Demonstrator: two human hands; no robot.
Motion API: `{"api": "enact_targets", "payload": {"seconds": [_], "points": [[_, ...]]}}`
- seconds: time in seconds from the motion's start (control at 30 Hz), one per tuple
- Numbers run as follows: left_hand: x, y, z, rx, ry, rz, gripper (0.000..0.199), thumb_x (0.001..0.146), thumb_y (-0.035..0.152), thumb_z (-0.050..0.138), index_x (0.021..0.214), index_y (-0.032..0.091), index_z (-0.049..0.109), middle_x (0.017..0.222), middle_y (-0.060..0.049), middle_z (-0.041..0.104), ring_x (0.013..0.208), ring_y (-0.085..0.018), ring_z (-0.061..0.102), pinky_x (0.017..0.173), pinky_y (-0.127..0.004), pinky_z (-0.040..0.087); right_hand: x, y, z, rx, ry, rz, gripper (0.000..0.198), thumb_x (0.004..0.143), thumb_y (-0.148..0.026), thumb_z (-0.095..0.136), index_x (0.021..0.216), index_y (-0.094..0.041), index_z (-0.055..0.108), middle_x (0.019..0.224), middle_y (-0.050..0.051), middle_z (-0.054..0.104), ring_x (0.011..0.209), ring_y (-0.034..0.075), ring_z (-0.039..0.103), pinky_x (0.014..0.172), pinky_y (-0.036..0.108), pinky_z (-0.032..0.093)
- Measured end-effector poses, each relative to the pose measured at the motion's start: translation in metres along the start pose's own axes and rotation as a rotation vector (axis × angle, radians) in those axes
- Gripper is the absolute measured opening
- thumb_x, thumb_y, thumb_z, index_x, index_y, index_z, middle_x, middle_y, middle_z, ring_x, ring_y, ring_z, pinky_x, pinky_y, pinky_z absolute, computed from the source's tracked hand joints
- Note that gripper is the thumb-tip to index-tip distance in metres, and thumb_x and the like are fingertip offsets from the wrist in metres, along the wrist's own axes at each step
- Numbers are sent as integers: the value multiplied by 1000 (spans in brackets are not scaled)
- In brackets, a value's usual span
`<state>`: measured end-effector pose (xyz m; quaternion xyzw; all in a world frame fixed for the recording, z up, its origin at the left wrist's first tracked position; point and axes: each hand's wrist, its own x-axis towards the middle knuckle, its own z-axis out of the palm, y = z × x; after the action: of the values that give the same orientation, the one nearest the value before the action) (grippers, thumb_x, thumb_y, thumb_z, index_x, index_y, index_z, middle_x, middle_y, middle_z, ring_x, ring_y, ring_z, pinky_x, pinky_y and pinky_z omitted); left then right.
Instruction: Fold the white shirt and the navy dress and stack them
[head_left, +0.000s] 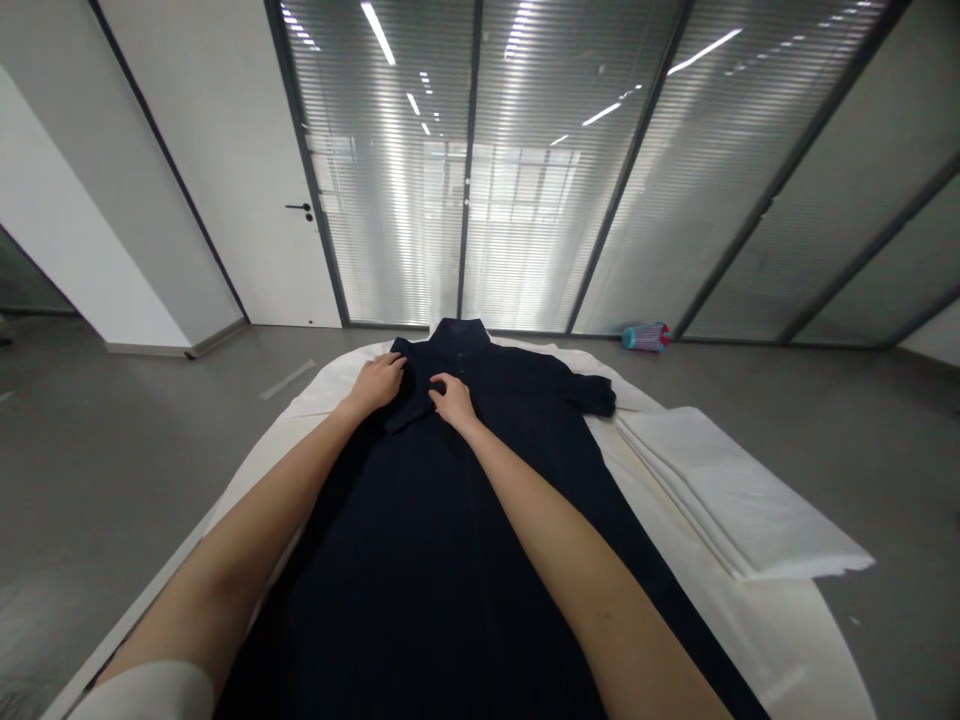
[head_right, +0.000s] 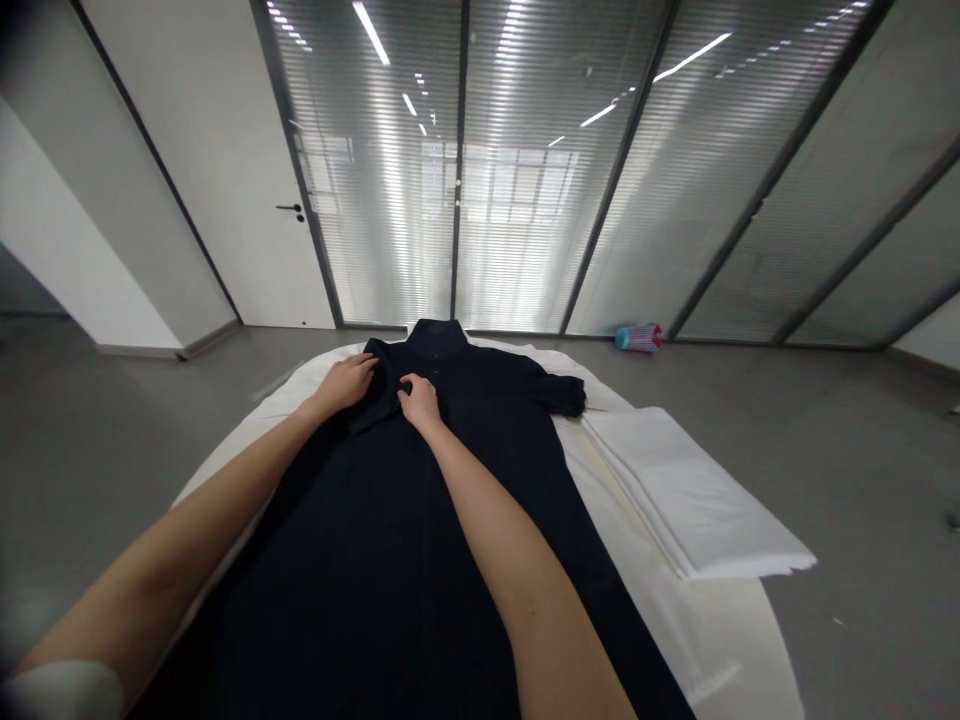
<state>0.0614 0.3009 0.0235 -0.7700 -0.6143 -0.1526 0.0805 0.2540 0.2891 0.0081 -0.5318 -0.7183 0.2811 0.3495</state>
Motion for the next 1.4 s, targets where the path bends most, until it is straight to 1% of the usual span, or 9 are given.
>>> {"api": "enact_targets", "payload": {"seconds": [0.17, 0.33, 0.53, 0.6, 0.8, 0.93, 1.03, 1.2, 1.4], "points": [[17, -6, 20, 17, -121, -59, 62, 101, 47, 37, 153, 13, 40, 159, -18, 38, 148, -34, 32, 119, -51, 23, 1, 1, -1, -174, 53, -40, 32, 91, -14, 61, 121, -21, 67, 120, 9, 64, 113, 22, 62, 101, 35, 48], [15, -19, 31, -37, -245, -231, 72, 99, 58, 32, 157, 14, 33, 163, -20, 26, 149, -37, 29, 117, -60, 21, -3, 0, 0, -345, 1, -63, 34, 94, -13, 54, 124, -21, 66, 120, 13, 60, 113, 25, 59, 100, 38, 47], [17, 1, 24, 38, 8, -65, 63, 100, 46, 37, 152, 12, 43, 161, -18, 32, 148, -34, 30, 120, -50, 20, -11, -6, 3, -371, 35, -100, 40, 91, -11, 50, 127, -18, 64, 125, 14, 54, 114, 24, 56, 101, 35, 46], [17, 8, 27, -9, -65, -43, 62, 102, 47, 32, 155, 16, 38, 162, -15, 33, 150, -32, 29, 120, -48, 21, -9, -9, -5, -370, 62, -101, 39, 90, -14, 51, 126, -20, 65, 124, 13, 56, 113, 25, 56, 101, 37, 46], [15, 10, 42, -18, -281, -86, 73, 97, 65, 34, 158, 24, 33, 165, -15, 23, 151, -41, 18, 118, -57, 18, 21, 2, -114, -552, 247, 53, 32, 91, -22, 51, 118, -23, 69, 123, 12, 64, 115, 31, 60, 98, 47, 47], [15, 10, 42, -18, -277, -98, 78, 95, 70, 33, 158, 25, 32, 165, -15, 23, 151, -41, 18, 118, -57, 18, 24, 45, -219, -648, 157, 429, 28, 88, -25, 61, 113, -16, 71, 119, 18, 68, 116, 35, 63, 96, 49, 48], [16, 11, 43, -21, -276, -116, 80, 93, 72, 35, 158, 26, 33, 165, -14, 23, 151, -42, 18, 118, -58, 17, 7, 83, -265, -782, 142, 616, 39, 85, -28, 69, 122, -15, 68, 128, 23, 64, 122, 38, 60, 102, 57, 43], [17, 12, 43, -43, -267, -129, 81, 91, 73, 39, 157, 26, 35, 165, -14, 24, 151, -44, 18, 118, -60, 15, -19, 125, -274, -809, 127, 701, 44, 82, -41, 74, 118, -15, 70, 126, 25, 65, 124, 41, 58, 99, 64, 42], [12, 8, 40, -218, -111, -126, 66, 98, 62, 34, 150, 24, 49, 164, -11, 30, 150, -37, 27, 120, -54, 20, -14, 135, -261, -725, 252, 632, 40, 78, -28, 76, 115, -13, 70, 119, 25, 68, 116, 40, 62, 92, 57, 47]]}}
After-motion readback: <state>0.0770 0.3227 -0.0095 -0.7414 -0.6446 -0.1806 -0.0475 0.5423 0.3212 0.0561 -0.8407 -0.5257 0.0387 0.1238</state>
